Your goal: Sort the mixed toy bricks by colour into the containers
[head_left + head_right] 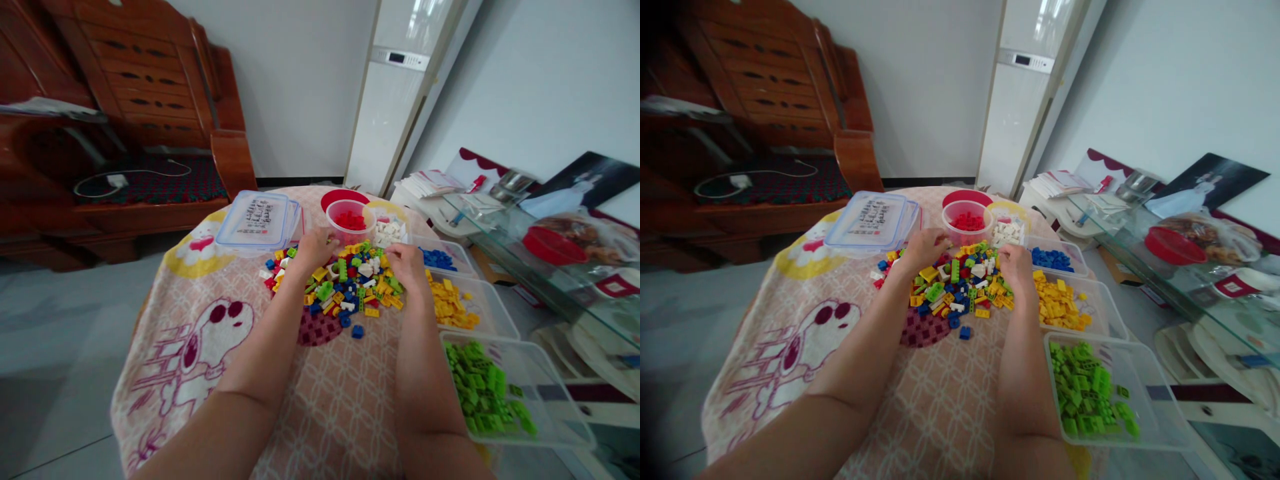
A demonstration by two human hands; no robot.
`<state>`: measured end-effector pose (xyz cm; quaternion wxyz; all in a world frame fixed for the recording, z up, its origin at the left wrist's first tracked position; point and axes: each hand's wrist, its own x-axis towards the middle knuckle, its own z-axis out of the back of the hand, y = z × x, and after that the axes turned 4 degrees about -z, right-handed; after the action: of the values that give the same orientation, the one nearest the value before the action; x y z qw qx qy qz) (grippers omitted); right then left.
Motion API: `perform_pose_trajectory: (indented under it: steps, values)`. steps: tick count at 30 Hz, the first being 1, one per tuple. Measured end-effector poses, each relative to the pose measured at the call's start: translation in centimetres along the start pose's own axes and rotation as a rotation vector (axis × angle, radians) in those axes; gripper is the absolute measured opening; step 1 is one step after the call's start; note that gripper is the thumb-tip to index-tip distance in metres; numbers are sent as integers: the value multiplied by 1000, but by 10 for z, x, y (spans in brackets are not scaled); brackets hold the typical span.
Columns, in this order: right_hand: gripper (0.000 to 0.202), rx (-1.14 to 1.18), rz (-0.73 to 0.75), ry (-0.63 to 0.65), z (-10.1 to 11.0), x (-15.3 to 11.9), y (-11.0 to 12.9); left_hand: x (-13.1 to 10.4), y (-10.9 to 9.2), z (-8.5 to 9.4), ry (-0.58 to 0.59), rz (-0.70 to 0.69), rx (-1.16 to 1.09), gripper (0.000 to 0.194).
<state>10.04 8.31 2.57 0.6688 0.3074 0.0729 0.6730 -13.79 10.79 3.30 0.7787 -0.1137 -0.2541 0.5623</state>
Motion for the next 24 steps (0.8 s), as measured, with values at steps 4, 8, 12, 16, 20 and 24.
perform_pose_trajectory:
  steps: [4,8,12,16,20,24]
  values:
    - [26,-7,-50,13,1,-1,-1,2,10,0,-36,5,-68,29]
    - [24,-43,-170,124,1,-3,4,3,7,-2,-120,-20,-209,29]
    - [17,-172,-203,320,3,-6,18,2,7,-1,-140,-1,-242,28]
    - [19,-316,-196,365,3,-8,27,1,7,2,-134,-1,-231,28]
    - [20,-322,-159,363,2,-8,27,1,6,1,-125,5,-235,28]
    - [22,-229,-207,347,2,-7,21,2,7,1,-129,1,-236,28]
